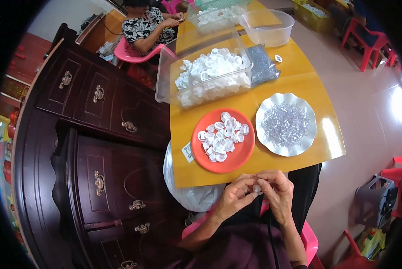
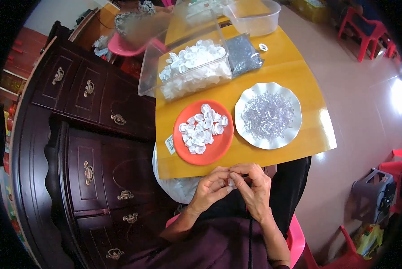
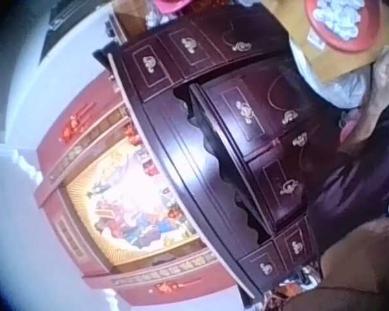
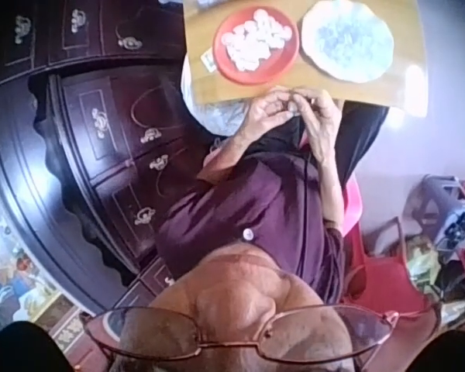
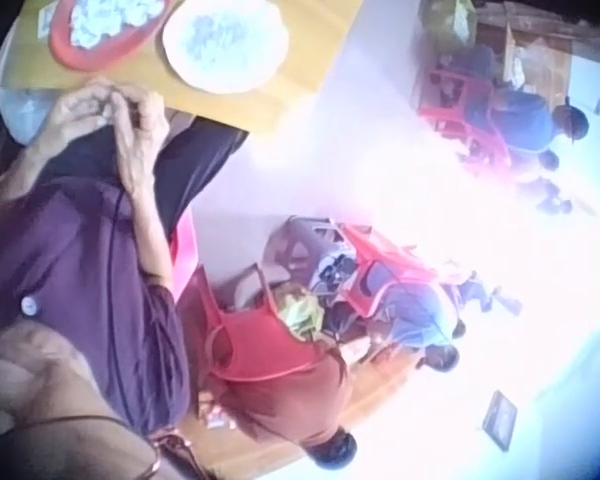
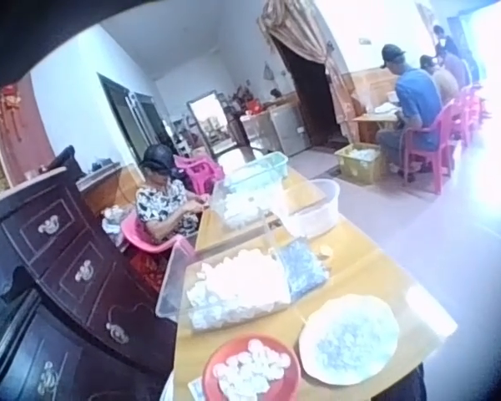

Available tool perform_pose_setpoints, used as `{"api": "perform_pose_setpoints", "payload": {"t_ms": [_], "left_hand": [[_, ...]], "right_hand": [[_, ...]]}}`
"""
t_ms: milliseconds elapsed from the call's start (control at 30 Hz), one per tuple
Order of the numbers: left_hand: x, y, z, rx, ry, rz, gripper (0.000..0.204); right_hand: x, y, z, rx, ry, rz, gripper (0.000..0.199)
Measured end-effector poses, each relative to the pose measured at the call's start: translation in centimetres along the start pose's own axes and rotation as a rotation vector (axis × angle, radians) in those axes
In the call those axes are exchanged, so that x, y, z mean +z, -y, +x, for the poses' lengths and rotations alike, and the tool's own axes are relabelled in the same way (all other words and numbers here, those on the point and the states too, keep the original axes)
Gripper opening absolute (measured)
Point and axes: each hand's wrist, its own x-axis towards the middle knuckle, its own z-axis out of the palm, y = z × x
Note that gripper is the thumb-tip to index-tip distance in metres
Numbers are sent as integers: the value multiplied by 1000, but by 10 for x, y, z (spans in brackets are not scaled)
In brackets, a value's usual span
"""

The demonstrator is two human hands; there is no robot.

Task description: The person assembles small plastic battery caps by hand, inserting metal components into them.

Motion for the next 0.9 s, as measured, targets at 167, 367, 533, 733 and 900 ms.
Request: {"api": "perform_pose_setpoints", "payload": {"t_ms": [167,367,533,733,900], "left_hand": [[9,0,0,-51,-77,-139,36],[8,-13,4,14,-120,-201,36],[2,-5,1,27,-121,-248,35],[-3,-1,3,18,-208,-222,35],[2,-17,11,38,-164,-183,44]], "right_hand": [[1,4,-6,15,-52,64,9],[1,11,-13,-16,-25,77,11],[2,15,-17,-48,-4,-16,12],[8,6,-11,52,-17,2,12],[12,10,-5,59,-55,116,13]]}}
